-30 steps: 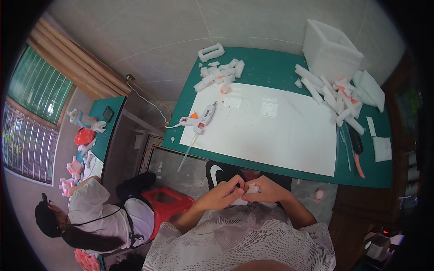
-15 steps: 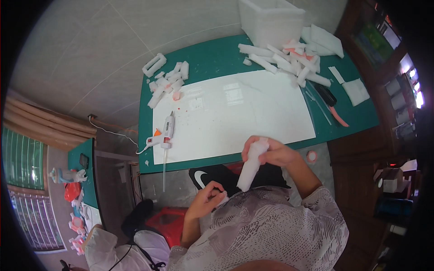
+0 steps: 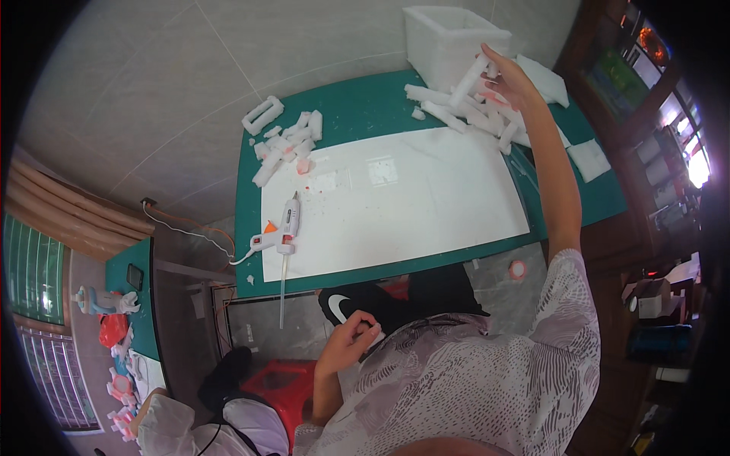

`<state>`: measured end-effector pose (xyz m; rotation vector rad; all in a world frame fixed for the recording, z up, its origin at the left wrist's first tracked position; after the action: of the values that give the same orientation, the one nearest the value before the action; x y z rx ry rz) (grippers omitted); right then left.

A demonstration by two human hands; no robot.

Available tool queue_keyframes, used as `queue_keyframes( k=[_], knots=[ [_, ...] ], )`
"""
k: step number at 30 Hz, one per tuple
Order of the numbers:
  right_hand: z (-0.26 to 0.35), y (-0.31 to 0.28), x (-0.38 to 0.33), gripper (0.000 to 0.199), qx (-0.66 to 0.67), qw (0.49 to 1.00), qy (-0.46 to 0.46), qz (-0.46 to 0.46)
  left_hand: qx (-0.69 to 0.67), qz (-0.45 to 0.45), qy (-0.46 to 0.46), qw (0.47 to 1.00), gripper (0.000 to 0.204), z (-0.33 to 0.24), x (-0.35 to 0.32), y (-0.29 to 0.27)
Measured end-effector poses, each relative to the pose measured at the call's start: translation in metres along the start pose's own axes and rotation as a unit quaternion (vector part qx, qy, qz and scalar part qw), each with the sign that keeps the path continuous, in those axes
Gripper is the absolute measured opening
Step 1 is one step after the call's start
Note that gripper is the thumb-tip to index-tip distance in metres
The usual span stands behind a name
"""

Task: The person tears and shapes foam pieces by hand, then positions the foam pieces onto a board and attaches them using a hot glue gun.

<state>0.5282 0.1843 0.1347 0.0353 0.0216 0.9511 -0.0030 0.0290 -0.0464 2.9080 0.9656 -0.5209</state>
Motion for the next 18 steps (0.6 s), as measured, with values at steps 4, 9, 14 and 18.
queue_keyframes(
  k=[4,9,14,18],
  knots=[
    [-0.018,-0.023,0.043,0.041,0.070,0.997,0.010,-0.013,-0.061,-0.010,0.005,0.998,0.013,0.011,-0.005,0.003],
    [-0.029,-0.025,0.049,0.050,0.007,0.998,0.024,-0.051,-0.042,-0.008,-0.007,0.999,0.013,0.018,-0.003,0.004],
    [-0.029,-0.035,0.059,0.051,-0.050,0.998,-0.010,-0.041,-0.004,0.003,-0.004,1.000,0.014,0.009,0.005,0.001],
    [-0.012,-0.035,0.062,0.047,-0.050,0.997,-0.055,-0.034,-0.007,-0.030,0.002,1.000,0.017,0.002,0.006,-0.002]
  ],
)
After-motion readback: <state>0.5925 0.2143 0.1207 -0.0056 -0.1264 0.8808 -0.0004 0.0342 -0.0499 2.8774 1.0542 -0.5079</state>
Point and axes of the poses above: each hand's wrist, its own x-axis towards the middle knuckle, its own y-axis out of the palm, z = x × y, the point moved 9 cm from there along x, towards the middle knuckle, and after that the axes turned 1 degree about -y, right-handed, at the moved point
